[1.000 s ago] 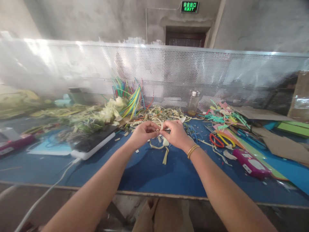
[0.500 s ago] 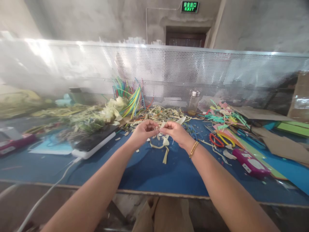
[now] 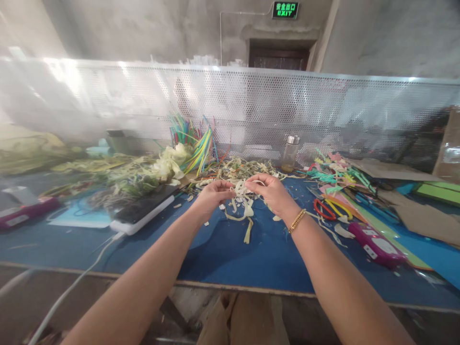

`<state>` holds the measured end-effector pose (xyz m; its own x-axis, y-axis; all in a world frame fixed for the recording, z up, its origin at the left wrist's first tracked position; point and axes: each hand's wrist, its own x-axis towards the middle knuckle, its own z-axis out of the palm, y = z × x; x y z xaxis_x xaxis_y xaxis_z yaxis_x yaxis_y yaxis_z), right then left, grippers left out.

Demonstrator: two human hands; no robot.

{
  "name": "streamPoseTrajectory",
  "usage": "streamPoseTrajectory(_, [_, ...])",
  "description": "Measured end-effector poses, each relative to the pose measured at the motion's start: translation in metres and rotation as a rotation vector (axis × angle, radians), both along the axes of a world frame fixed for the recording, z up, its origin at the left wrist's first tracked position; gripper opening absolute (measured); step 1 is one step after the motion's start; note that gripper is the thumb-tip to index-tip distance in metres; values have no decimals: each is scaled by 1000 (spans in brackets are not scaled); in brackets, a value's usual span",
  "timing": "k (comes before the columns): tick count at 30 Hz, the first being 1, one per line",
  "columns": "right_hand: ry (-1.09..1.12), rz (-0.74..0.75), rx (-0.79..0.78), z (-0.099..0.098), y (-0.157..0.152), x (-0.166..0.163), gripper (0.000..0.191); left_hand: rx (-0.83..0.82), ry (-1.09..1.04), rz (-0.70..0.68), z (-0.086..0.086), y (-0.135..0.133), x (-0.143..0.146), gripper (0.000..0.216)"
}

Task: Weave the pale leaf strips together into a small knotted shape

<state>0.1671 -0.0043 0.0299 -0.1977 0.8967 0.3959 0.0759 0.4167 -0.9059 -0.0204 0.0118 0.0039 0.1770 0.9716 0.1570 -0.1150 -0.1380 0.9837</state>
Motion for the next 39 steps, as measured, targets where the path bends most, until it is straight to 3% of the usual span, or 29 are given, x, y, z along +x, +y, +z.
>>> streamPoseTrajectory(5, [-4, 141, -14, 0, -4, -6, 21, 31, 31, 2, -1, -1, 1, 33])
streamPoseTrajectory(14, [-35, 218, 26, -4, -6, -11, 19, 111, 73, 21, -1, -6, 4, 29])
streamPoseTrajectory(22, [-273, 43, 59, -11, -3, -13, 24, 182, 101, 15, -1, -6, 5, 27])
streamPoseTrajectory(28, [-345, -115, -54, -15, -1, -15, 18, 201, 139, 73, -5, -3, 4, 34])
streamPoseTrajectory(39, [-324, -136, -55, -19, 2, -16, 16, 286, 298, 98, -4, -3, 5, 39])
